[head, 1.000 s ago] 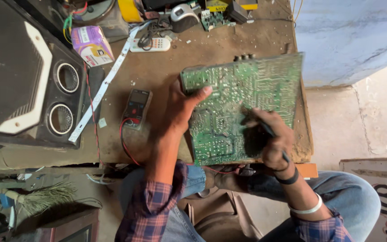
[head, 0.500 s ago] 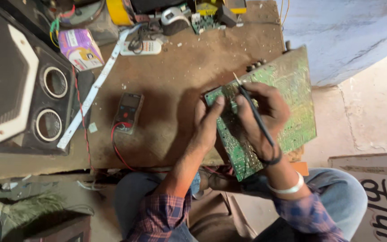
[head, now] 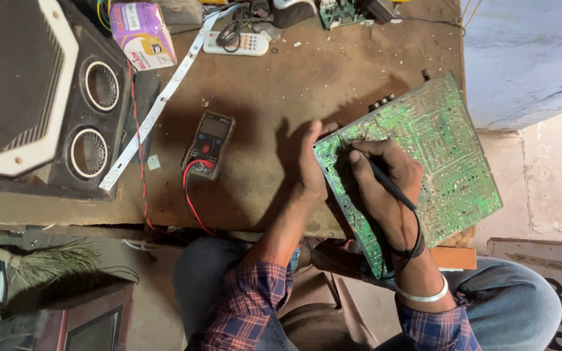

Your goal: The person sits cross-legged and uses a black probe tool to scrape and clean the surface of a green circuit board. They repeatedly rub the tool across the board's traces and pads, occasionally repositioning the board on the table.

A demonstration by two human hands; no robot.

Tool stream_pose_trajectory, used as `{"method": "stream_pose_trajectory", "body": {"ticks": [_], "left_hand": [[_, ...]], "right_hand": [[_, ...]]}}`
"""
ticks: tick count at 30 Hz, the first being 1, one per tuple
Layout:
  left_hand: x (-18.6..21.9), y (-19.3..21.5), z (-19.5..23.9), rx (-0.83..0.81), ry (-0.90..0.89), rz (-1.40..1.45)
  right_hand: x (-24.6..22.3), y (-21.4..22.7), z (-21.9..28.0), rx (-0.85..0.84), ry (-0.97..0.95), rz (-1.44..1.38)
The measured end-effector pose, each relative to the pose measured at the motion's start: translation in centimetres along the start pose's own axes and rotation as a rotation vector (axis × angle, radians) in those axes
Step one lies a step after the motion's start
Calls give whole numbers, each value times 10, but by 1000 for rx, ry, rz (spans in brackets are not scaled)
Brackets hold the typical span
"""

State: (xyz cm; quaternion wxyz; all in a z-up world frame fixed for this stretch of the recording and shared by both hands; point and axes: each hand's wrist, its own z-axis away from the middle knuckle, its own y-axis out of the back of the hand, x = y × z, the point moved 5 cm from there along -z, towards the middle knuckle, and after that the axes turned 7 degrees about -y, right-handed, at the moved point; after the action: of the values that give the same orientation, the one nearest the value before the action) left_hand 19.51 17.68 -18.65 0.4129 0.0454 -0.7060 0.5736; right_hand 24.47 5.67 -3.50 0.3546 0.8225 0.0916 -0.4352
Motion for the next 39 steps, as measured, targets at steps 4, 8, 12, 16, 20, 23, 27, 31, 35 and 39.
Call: {"method": "stream_pose_trajectory", "body": {"ticks": [4,8,12,16,20,23,27,31,35,39], "left_hand": [[-12,-12,5,-162,326,268],[-15,-8,3,-200,325,289],[-24,4,1,-120,328,287],[-32,12,0,-49,331,269],[-24,9,2,-70,330,262],[-12,-3,9,-87,335,264],[25,-41,15,-304,256,334],[75,-79,16,-484,36,168],[122,-96,23,-560,-195,64],[135,-91,17,-549,-119,59]], "right_hand": [[-3,0,10,-18,34,26],[-7,-1,9,-29,131,51],[-11,-4,10,-45,169,64],[-13,-1,14,-22,153,45],[-17,0,14,-16,175,42],[-22,1,16,-31,261,37],[-28,4,22,33,309,-18],[-31,9,28,117,280,-142],[-35,18,28,201,327,-307],[-33,15,17,208,214,-294]]}}
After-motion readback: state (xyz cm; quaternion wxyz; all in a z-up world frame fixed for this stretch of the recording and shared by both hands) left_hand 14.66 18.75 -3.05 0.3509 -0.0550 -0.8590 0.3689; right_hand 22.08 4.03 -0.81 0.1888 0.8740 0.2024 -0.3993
